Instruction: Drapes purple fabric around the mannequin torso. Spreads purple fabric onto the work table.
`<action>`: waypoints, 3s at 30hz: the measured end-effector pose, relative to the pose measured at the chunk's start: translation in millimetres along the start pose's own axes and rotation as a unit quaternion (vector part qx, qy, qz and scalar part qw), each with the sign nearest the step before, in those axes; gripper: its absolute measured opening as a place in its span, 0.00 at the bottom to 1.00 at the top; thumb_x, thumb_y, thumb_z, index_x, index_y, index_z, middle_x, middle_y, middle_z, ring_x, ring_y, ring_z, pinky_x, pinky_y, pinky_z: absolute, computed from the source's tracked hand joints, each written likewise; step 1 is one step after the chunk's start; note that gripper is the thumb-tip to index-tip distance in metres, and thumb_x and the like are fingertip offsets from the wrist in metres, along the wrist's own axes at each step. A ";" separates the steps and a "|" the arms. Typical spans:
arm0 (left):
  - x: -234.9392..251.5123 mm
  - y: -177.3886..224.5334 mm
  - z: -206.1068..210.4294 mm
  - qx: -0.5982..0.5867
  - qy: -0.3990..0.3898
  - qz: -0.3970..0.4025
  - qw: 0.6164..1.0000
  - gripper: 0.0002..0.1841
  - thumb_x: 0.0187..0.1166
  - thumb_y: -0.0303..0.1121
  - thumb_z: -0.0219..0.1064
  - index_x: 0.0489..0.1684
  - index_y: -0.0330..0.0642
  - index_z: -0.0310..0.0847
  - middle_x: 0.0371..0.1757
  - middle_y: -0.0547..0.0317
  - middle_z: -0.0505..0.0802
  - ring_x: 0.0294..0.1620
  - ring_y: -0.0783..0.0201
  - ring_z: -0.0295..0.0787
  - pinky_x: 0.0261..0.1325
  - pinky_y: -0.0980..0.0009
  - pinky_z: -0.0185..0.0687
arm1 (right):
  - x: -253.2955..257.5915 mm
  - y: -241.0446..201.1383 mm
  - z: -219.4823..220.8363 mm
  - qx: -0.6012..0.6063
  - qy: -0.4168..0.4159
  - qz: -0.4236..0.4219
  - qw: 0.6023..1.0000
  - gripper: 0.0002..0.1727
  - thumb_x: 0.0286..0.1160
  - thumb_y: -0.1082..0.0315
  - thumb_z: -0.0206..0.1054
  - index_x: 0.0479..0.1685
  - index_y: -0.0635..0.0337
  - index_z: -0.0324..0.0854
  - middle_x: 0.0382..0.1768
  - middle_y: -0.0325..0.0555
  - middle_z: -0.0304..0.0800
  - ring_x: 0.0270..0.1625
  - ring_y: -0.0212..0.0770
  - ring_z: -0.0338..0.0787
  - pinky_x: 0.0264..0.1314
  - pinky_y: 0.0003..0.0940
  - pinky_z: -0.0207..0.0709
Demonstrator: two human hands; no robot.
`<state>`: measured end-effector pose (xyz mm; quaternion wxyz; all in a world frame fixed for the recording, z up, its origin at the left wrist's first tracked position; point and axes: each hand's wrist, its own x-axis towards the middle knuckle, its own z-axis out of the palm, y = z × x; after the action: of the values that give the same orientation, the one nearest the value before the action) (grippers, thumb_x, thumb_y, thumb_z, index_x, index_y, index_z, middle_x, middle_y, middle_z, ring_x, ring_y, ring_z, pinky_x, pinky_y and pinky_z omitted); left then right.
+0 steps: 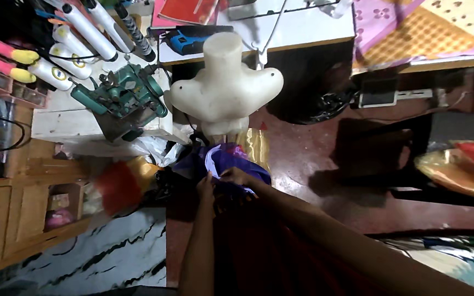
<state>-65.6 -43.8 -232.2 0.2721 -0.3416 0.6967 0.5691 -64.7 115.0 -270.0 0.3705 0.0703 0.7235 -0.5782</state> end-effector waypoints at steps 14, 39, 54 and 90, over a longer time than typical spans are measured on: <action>-15.1 7.9 -1.6 -0.051 0.046 0.025 0.997 0.21 0.90 0.35 0.60 0.71 0.25 0.75 0.64 0.33 0.86 0.55 0.53 0.87 0.59 0.58 0.84 | 7.1 8.6 -36.6 0.021 0.170 0.069 0.983 0.20 0.85 0.62 0.67 0.61 0.72 0.85 0.61 0.68 0.89 0.67 0.60 0.86 0.76 0.58 0.72; -75.7 41.6 -19.9 -0.176 0.110 0.009 0.978 0.21 0.94 0.33 0.50 0.79 0.28 0.63 0.70 0.31 0.79 0.59 0.48 0.86 0.60 0.57 0.86 | 21.9 8.5 -134.5 -0.081 0.337 0.154 0.925 0.28 0.81 0.60 0.68 0.78 0.64 0.75 0.74 0.74 0.77 0.76 0.77 0.76 0.72 0.78 0.68; -152.3 75.5 -15.2 -0.290 0.160 0.068 0.941 0.16 0.94 0.31 0.48 0.73 0.31 0.63 0.46 0.48 0.85 0.39 0.62 0.90 0.46 0.65 0.91 | -71.3 27.4 60.0 -0.175 0.286 0.052 0.941 0.34 0.65 0.69 0.74 0.78 0.59 0.78 0.74 0.61 0.83 0.79 0.65 0.78 0.85 0.73 0.53; -267.9 189.8 413.7 -0.049 -0.246 0.288 0.924 0.19 0.93 0.32 0.53 0.73 0.25 0.66 0.61 0.34 0.82 0.49 0.55 0.88 0.51 0.65 0.87 | -568.9 124.1 -309.8 -0.114 0.583 0.013 0.804 0.16 0.89 0.67 0.60 0.60 0.72 0.86 0.52 0.69 0.91 0.58 0.65 0.90 0.69 0.64 0.75</action>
<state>-53.0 428.3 4.3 0.2421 0.0117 0.6471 0.7228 267.2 616.2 1.4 -0.1081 0.3608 0.8629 -0.3369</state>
